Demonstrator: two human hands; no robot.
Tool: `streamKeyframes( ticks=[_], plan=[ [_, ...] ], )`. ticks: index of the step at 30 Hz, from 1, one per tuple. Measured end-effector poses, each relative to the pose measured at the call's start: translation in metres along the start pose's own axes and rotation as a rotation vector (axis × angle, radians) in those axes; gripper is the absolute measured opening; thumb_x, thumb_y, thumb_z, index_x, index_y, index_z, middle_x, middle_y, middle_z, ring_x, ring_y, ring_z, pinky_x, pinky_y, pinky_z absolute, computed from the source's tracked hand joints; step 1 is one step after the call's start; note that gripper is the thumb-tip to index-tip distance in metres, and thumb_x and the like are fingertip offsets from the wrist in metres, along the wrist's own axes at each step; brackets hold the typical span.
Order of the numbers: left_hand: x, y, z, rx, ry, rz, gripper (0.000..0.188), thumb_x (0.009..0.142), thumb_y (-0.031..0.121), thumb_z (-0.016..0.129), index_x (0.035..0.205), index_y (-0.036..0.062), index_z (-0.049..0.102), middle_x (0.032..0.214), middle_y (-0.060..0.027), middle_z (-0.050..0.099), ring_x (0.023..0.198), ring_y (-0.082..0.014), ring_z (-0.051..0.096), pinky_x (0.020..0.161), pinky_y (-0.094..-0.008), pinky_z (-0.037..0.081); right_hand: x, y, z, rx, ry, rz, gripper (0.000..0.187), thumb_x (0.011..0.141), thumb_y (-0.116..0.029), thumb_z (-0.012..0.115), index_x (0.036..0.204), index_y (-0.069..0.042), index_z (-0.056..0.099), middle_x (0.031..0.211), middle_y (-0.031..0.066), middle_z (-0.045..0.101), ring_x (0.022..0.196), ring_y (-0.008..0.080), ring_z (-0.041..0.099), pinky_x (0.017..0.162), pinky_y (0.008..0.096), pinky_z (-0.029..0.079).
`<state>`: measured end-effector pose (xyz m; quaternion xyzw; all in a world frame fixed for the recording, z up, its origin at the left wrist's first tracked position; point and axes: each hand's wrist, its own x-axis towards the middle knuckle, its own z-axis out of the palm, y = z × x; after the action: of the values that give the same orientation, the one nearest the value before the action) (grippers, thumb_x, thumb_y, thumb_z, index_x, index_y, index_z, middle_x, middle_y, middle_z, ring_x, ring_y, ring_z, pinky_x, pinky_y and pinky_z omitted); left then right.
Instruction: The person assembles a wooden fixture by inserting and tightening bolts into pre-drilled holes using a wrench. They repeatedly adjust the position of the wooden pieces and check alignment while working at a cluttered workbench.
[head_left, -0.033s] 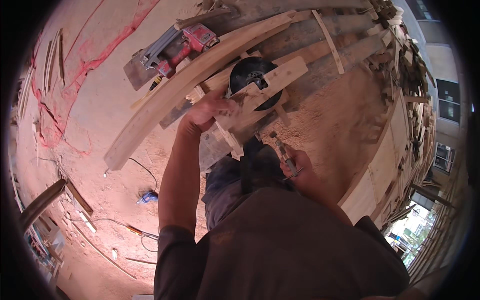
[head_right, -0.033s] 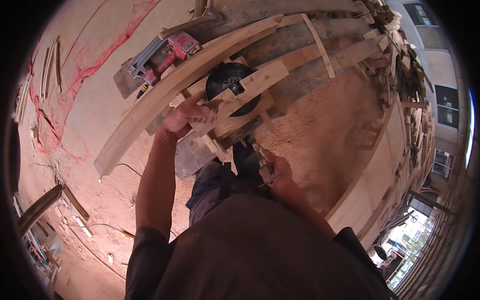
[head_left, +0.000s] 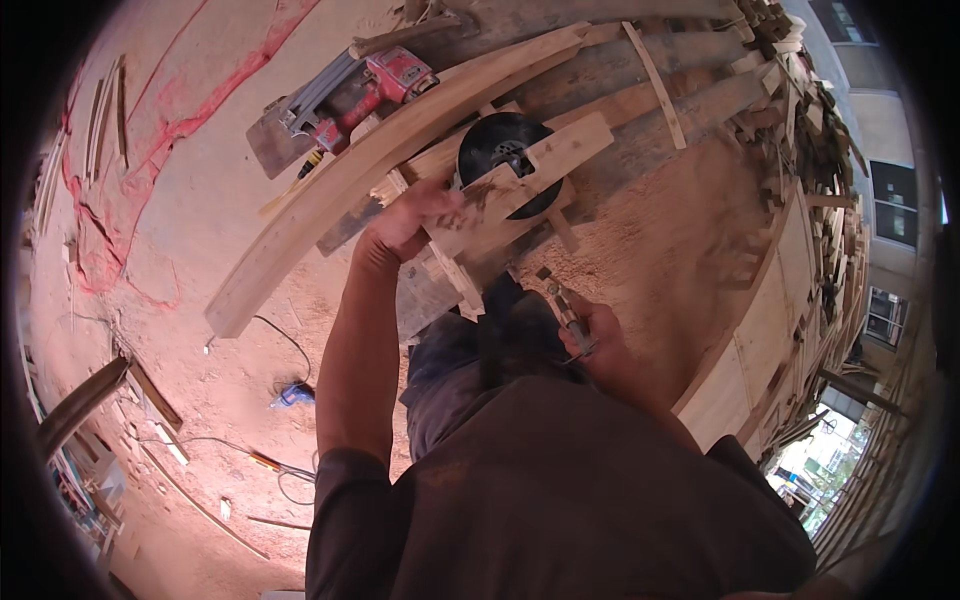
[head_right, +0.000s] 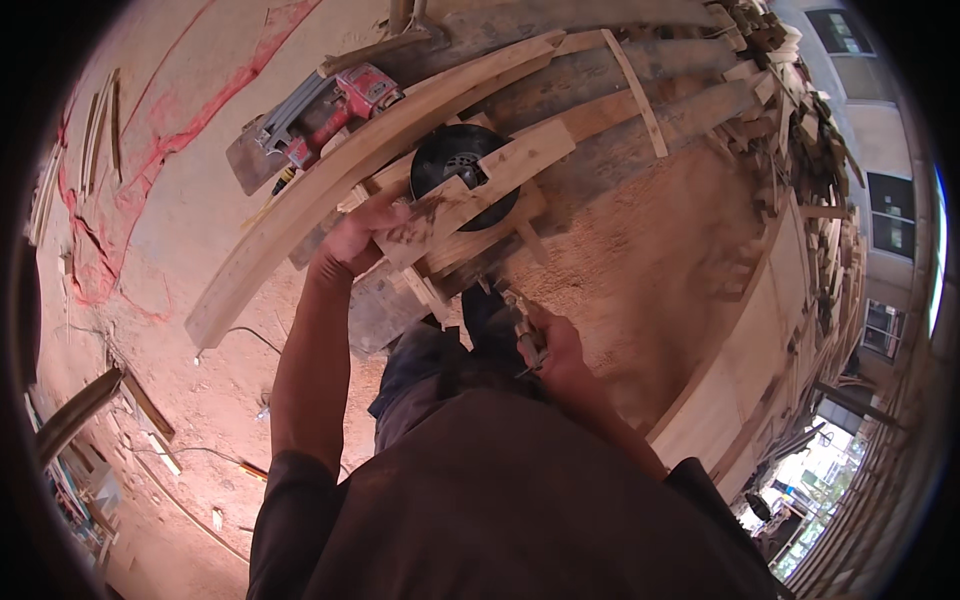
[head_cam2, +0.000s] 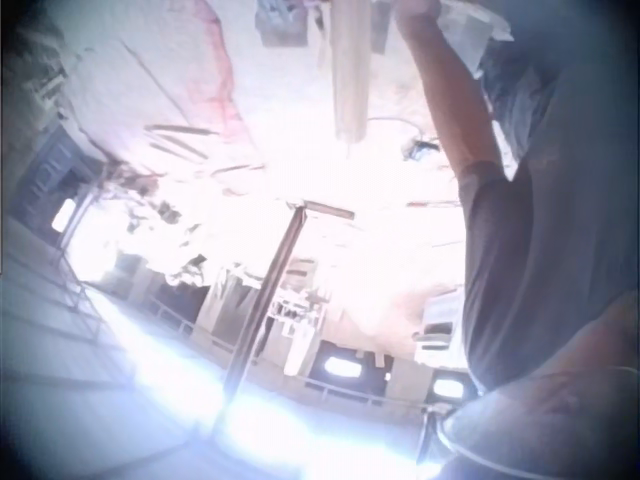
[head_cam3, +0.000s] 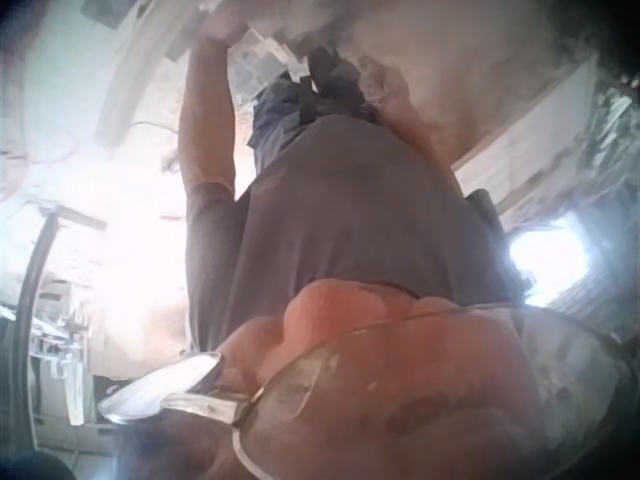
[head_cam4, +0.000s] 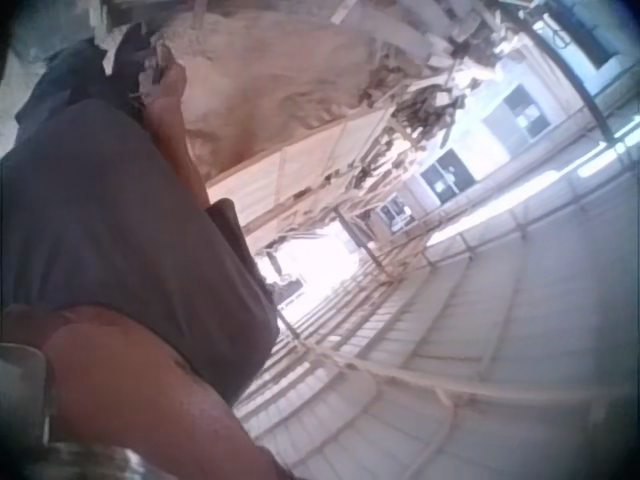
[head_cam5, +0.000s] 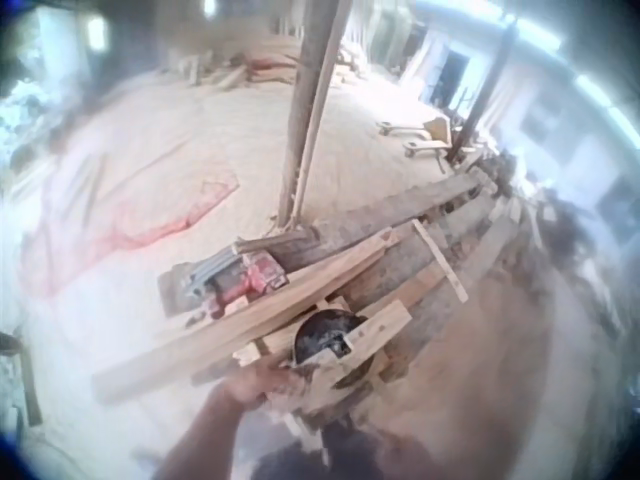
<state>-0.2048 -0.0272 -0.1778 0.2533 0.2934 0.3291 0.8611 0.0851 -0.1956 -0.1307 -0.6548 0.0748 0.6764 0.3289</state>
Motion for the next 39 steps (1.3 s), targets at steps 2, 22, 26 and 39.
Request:
streamKeyframes(
  ticks=[2, 22, 26, 39],
  plan=[
    [-0.008, -0.004, 0.011, -0.406, 0.065, -0.005, 0.066, 0.089, 0.039, 0.069, 0.141, 0.0015, 0.05, 0.125, -0.0114, 0.067, 0.114, -0.024, 0.063, 0.094, -0.0378, 0.05, -0.01, 0.009, -0.006, -0.04, 0.1, -0.07, 0.017, 0.1, -0.023, 0.058, 0.093, -0.007, 0.059, 0.071, 0.0024, 0.053, 0.052, 0.014, 0.047, 0.042, 0.0279, 0.036],
    [0.008, -0.13, 0.046, -0.936, 0.186, 0.669, 0.039, 0.106, 0.029, 0.045, 0.132, 0.0013, 0.054, 0.137, -0.0198, 0.059, 0.126, -0.0362, 0.058, 0.103, -0.0517, 0.052, -0.052, 0.049, -0.142, 0.042, 0.274, -0.345, 0.035, 0.101, -0.022, 0.054, 0.128, -0.001, 0.057, 0.07, 0.0031, 0.052, 0.048, 0.0156, 0.043, 0.041, 0.0308, 0.032],
    [-0.008, -0.106, 0.056, -0.853, 0.258, 0.591, 0.043, 0.102, 0.022, 0.051, 0.137, -0.002, 0.05, 0.13, -0.0156, 0.062, 0.119, -0.0302, 0.061, 0.102, -0.042, 0.049, -0.048, 0.05, -0.163, 0.014, 0.207, -0.387, 0.035, 0.101, -0.02, 0.052, 0.13, -0.002, 0.056, 0.071, 0.0028, 0.052, 0.053, 0.015, 0.045, 0.043, 0.0302, 0.033],
    [-0.021, -0.13, 0.089, -0.779, 0.317, 0.515, 0.061, 0.096, 0.004, 0.057, 0.151, -0.0042, 0.033, 0.14, -0.0143, 0.055, 0.128, -0.0229, 0.053, 0.113, -0.0369, 0.037, -0.012, -0.008, -0.069, -0.087, 0.159, -0.636, 0.028, 0.099, -0.015, 0.058, 0.073, -0.007, 0.051, 0.065, 0.0053, 0.045, 0.066, 0.0237, 0.051, 0.071, 0.0377, 0.045]
  ],
)
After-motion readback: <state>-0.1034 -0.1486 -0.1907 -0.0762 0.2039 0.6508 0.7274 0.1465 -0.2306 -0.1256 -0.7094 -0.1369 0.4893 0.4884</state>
